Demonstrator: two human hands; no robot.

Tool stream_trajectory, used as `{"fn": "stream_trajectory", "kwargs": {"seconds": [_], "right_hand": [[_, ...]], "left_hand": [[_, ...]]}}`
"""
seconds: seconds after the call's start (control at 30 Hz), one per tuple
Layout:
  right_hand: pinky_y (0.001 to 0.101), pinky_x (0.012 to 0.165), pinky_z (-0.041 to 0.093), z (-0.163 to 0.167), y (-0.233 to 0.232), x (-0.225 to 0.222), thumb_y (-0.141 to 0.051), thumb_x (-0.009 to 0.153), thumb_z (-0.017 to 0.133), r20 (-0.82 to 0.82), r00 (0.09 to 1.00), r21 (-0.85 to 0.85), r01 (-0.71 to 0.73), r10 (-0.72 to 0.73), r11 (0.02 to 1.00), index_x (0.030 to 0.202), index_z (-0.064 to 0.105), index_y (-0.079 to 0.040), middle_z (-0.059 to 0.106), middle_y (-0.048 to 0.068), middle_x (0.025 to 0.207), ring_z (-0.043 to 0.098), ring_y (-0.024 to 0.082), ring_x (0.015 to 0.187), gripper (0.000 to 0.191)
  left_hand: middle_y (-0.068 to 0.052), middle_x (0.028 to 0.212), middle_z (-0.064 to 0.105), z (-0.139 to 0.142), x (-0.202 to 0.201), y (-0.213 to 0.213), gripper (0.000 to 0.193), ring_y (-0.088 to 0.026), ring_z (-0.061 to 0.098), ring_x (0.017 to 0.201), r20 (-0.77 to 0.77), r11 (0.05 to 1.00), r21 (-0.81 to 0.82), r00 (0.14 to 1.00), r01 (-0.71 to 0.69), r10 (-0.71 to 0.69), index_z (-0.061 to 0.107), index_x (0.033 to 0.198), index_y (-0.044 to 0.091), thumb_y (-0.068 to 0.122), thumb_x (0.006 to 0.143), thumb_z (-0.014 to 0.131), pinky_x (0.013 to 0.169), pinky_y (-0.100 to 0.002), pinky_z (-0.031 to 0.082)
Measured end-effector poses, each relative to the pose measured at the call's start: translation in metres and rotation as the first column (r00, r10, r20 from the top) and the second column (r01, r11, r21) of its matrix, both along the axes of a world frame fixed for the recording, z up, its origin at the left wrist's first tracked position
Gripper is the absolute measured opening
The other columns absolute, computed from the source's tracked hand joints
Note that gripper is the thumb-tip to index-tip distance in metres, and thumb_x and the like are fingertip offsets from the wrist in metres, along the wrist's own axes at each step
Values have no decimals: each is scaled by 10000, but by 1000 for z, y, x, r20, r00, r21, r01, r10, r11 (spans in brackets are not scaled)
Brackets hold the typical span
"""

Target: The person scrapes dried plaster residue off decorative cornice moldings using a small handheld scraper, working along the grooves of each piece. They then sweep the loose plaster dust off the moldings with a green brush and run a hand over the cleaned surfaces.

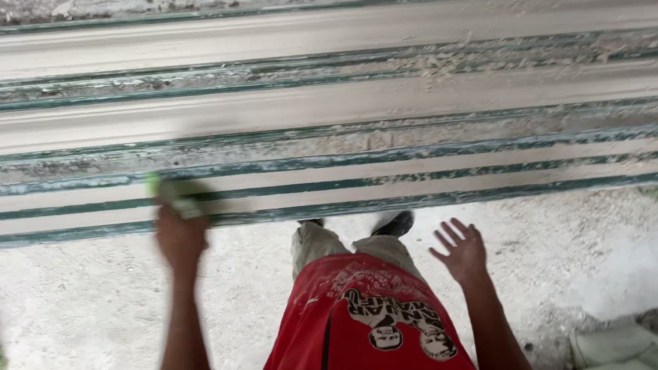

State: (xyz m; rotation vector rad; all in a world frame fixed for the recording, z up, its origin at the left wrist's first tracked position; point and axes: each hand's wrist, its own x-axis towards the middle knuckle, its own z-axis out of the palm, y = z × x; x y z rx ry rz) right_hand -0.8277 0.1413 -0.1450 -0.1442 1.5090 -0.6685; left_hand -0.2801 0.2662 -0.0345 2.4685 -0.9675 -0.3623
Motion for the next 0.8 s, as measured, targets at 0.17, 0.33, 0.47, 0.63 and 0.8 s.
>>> {"fn": "stream_trajectory", "kwargs": {"seconds": [0.17, 0.33, 0.47, 0.63, 0.8], "right_hand": [[651, 1142, 337, 16, -43, -8, -603, 1028, 176, 278, 943, 142, 150, -184, 979, 1499, 368, -108, 436, 195, 1509, 444, 417, 1380, 711], [537, 1117, 373, 0, -73, -77, -597, 1044, 265, 533, 838, -39, 165, -119, 986, 1499, 375, -78, 460, 191, 1431, 474, 350, 1318, 699], [466, 1087, 466, -16, -94, -143, -420, 1049, 406, 312, 938, -55, 178, -153, 982, 1429, 409, -58, 581, 207, 1312, 583, 346, 1239, 525], [432, 1086, 485, -23, -90, -221, -325, 1083, 604, -92, 961, -292, -276, 260, 916, 1325, 566, 61, 586, 144, 1104, 652, 292, 1148, 457], [401, 880, 525, -3, -113, -218, -441, 1058, 499, -250, 803, -223, -592, 541, 775, 1210, 675, 14, 708, 134, 1058, 656, 228, 969, 511]], "left_hand": [[-93, 1055, 788, -40, -303, -131, 627, -298, 731, 751, -420, 890, -406, 822, 208, -384, 490, 1518, 89, 187, 907, 592, 646, -419, 579], [-244, 1167, 584, -43, -459, -180, 955, -384, 646, 945, -558, 702, -585, 427, 407, -712, 278, 1573, 81, 212, 730, 709, 736, -446, 598], [-239, 1461, 449, -54, -351, -138, 868, -348, 603, 1208, -508, 761, -531, 579, 373, -638, 147, 1649, 154, 125, 914, 608, 866, -417, 632], [-292, 1615, 366, -14, -118, -89, 710, -331, 699, 1094, 51, 977, 2, 976, 213, -213, 68, 1652, 185, 47, 1110, 505, 719, -415, 694], [-202, 1273, 635, 7, -180, -153, 644, -244, 690, 1001, -333, 973, -132, 933, -190, 137, 282, 1531, 107, 226, 986, 602, 753, -334, 634]]}}
